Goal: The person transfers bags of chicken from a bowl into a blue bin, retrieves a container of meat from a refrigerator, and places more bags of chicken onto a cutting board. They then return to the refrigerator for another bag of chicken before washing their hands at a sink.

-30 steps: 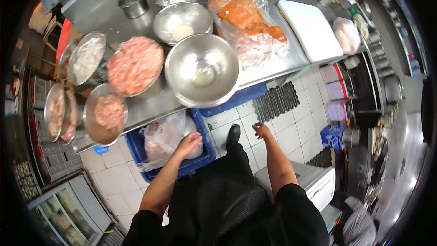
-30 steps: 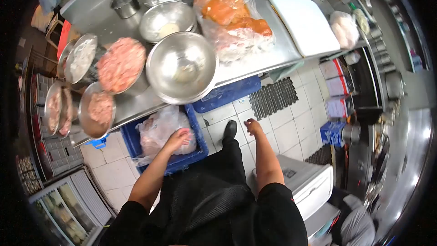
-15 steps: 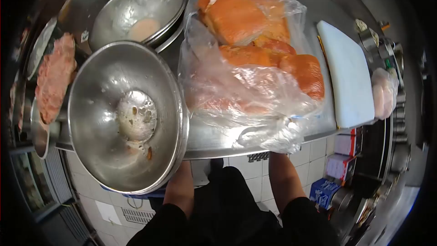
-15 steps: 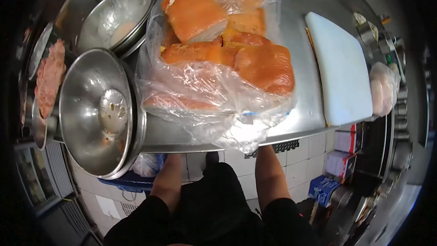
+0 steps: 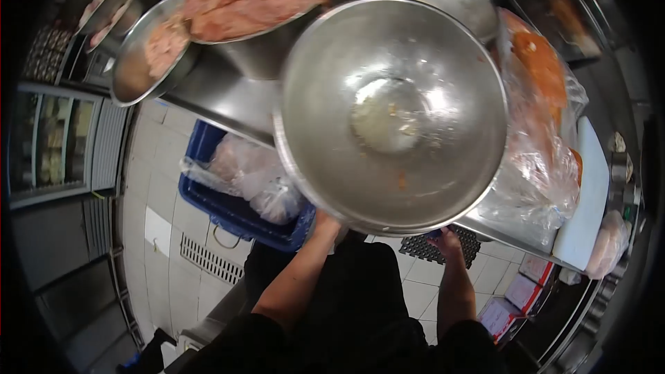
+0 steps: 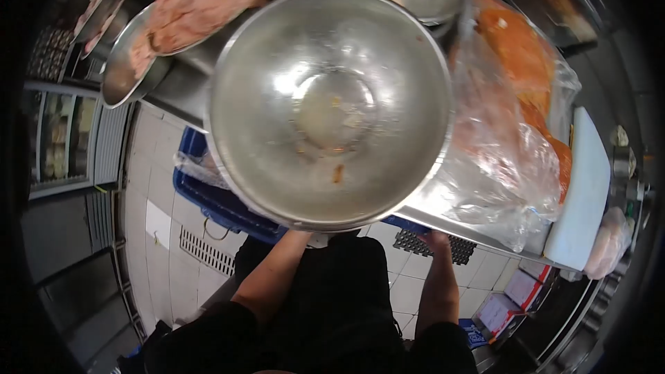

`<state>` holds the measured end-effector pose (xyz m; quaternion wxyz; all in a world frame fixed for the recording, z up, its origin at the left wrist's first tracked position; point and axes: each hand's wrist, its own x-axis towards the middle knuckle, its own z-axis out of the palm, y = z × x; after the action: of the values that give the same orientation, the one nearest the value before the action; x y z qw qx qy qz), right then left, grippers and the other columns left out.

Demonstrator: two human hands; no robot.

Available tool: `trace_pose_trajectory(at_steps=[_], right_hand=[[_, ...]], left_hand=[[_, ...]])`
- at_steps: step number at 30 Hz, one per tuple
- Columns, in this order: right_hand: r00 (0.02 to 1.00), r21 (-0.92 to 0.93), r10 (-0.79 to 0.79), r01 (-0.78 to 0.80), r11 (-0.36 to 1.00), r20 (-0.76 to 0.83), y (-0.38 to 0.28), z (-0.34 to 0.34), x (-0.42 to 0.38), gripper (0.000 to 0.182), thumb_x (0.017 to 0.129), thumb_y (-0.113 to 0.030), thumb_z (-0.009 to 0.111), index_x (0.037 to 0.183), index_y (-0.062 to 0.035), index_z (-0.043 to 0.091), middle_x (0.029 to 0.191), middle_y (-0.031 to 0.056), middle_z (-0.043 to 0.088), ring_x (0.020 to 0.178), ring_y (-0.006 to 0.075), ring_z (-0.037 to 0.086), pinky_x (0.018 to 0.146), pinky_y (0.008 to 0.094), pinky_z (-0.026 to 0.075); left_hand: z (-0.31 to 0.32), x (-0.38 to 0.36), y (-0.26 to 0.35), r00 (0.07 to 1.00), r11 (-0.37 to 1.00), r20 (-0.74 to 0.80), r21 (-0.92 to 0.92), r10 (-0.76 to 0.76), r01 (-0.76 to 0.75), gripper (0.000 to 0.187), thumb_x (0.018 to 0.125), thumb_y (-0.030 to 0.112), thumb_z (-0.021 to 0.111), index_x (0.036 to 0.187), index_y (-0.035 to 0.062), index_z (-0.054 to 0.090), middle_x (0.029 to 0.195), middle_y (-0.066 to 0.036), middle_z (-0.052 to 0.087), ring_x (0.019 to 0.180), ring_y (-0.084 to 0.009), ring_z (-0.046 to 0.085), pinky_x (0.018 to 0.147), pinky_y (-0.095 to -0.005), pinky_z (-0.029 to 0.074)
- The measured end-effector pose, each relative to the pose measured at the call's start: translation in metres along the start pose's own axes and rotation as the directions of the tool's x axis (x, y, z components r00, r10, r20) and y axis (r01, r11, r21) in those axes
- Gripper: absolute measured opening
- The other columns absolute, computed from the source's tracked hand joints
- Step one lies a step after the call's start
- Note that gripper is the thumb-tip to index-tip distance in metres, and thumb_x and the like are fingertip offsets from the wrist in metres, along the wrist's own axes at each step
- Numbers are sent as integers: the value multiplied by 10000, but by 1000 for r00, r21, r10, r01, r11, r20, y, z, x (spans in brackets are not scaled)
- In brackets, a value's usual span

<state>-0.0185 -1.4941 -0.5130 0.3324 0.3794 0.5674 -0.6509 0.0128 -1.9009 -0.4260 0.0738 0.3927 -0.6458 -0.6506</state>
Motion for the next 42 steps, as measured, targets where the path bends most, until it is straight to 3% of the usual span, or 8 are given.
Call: trace_pose_trajectory(at_steps=[1, 2, 4, 7, 21, 34, 37, 42], right_hand=[[940, 254, -163, 86, 963, 299, 16, 9, 4, 557, 866, -339, 590, 1336, -124, 382, 1349, 64, 429, 1198, 261, 466, 932, 450, 438], [890, 249, -387, 329, 911, 240, 19, 48, -10, 587, 871, -390, 577, 1345, -104, 382, 1331, 75, 460, 1180, 264, 481, 961, 455, 418], [954, 402, -136, 18, 915, 268, 48, 61, 13, 614, 877, -464, 544, 1339, -88, 397, 1326, 86, 475, 1179, 270, 482, 999, 455, 383], [952, 242, -49, -27, 970, 302, 62, 122, -14, 695, 864, -581, 478, 1338, -79, 401, 1330, 95, 474, 1193, 271, 471, 1031, 447, 345], [983, -651, 104, 21, 759, 153, 48, 347, -128, 624, 840, -372, 652, 1323, -121, 348, 1281, 80, 474, 1142, 250, 496, 769, 461, 521], [994, -765, -8, -79, 639, -109, 85, 400, -182, 553, 796, -339, 691, 1195, -23, 475, 1125, 131, 549, 964, 248, 603, 520, 344, 587], [977, -775, -21, -156, 612, -213, 112, 414, -167, 471, 788, -327, 699, 1119, -47, 514, 991, 80, 592, 850, 184, 615, 496, 336, 575], [997, -853, 1, -68, 517, -79, 86, 385, -144, 470, 776, -357, 707, 1145, -122, 534, 1009, 24, 597, 762, 156, 573, 533, 352, 552]], left_hand=[[-5, -2, 9, 999, 998, -2, 44, 39, -39, 698, 802, 301, 638, 1341, -5, 317, 1299, -187, 448, 1213, -345, 403, 1034, -324, 326], [-26, 26, -62, 1000, 944, 19, -328, -25, 29, 733, 712, 340, 738, 1231, -42, 389, 1135, -181, 540, 1065, -291, 518, 910, -358, 422], [-74, 16, 55, 973, 953, 29, -199, -229, 230, 755, 639, 393, 794, 1142, -37, 431, 996, -129, 583, 878, -210, 574, 711, -322, 468], [-152, 40, 51, 957, 956, 20, -42, -290, 291, 722, 654, 424, 779, 1137, -4, 454, 978, -76, 582, 780, -131, 567, 573, -248, 458], [-408, 114, 32, 924, 908, 37, -175, -380, 380, 756, 682, 501, 731, 1184, 9, 453, 1064, -82, 561, 929, -178, 541, 728, -314, 464], [-481, 132, -10, 868, 863, 216, -149, -448, 483, 740, 692, 494, 733, 1196, 19, 471, 1105, -114, 568, 1022, -219, 534, 815, -359, 451], [-496, 127, -22, 977, 823, 30, 533, 211, -194, 793, 709, 412, 753, 1281, -21, 416, 1104, -204, 576, 1073, -367, 535, 923, -398, 426], [-471, 138, -7, 998, 906, 52, 423, -34, 9, 770, 716, 383, 752, 1298, 17, 406, 1172, -206, 560, 1074, -306, 560, 908, -365, 436]])
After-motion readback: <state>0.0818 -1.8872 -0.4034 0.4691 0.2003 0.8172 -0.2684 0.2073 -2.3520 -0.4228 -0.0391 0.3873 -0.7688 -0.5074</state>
